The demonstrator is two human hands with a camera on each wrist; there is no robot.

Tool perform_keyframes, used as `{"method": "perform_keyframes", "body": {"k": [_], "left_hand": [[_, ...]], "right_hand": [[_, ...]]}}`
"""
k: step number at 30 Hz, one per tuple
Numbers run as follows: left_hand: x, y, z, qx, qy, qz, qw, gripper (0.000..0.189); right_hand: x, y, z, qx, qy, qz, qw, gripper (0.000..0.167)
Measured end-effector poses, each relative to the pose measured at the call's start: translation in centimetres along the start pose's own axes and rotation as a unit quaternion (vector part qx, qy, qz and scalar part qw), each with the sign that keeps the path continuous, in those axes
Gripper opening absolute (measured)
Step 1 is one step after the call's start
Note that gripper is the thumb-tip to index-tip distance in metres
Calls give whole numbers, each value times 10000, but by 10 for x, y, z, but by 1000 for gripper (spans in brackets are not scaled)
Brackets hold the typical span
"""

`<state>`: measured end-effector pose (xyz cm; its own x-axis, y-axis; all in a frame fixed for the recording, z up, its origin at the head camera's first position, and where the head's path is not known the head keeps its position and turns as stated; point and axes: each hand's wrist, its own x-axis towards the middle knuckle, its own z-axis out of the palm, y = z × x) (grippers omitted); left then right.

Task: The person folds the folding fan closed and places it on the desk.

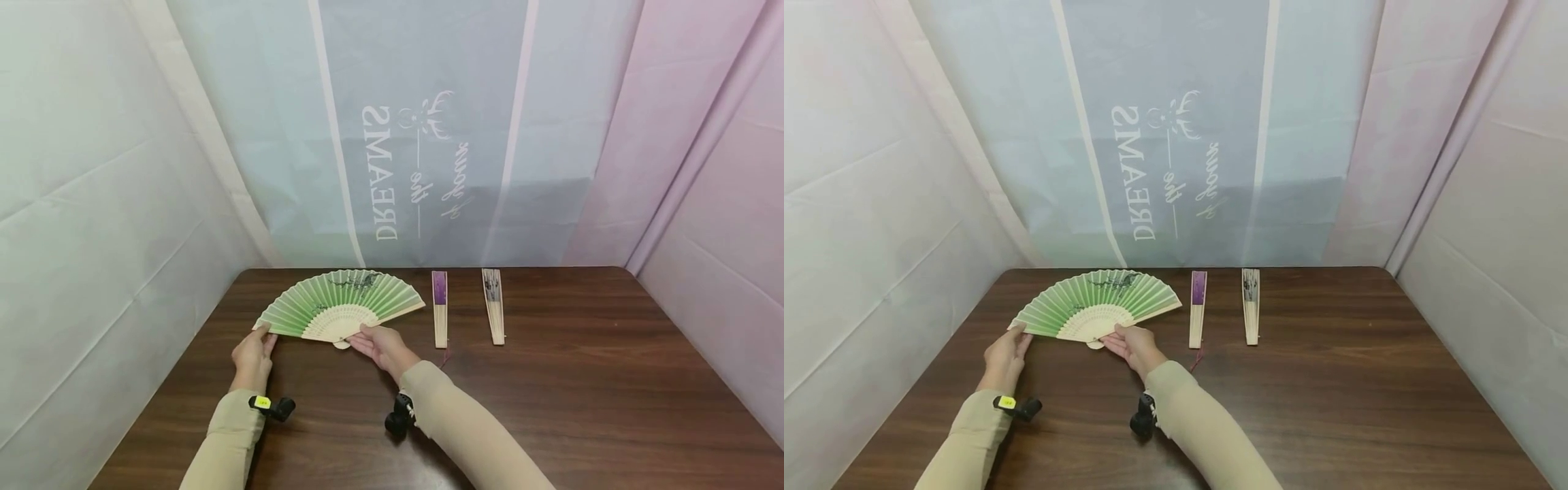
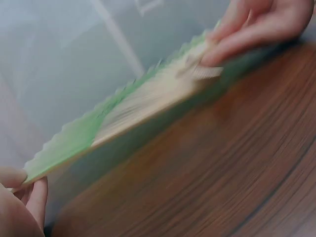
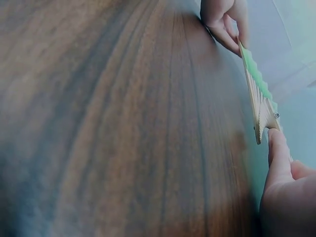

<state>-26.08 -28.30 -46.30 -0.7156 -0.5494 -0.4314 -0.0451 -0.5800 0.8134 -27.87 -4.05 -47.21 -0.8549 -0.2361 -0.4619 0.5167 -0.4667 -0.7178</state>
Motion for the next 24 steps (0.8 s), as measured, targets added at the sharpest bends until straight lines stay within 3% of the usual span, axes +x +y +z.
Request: {"method": "perform_keyframes", "body": {"k": [6, 11, 15, 24], "left_hand": [[-20, -13, 9, -368, -456, -375, 9976, 34], [-38, -26, 10, -524, -885, -565, 9931, 24], [-50, -32, 9, -601, -1040, -502, 9915, 24], [-77, -50, 15, -326, -1411, -144, 9893, 65]], "right_hand": [[-2, 2, -1, -55, 47, -145, 9999, 41], [-3, 7, -2, -141, 94, -376, 9991, 39], [-7, 9, -3, -112, 142, -518, 9985, 38], [-37, 10, -20, -325, -13, -749, 9967, 37]]}}
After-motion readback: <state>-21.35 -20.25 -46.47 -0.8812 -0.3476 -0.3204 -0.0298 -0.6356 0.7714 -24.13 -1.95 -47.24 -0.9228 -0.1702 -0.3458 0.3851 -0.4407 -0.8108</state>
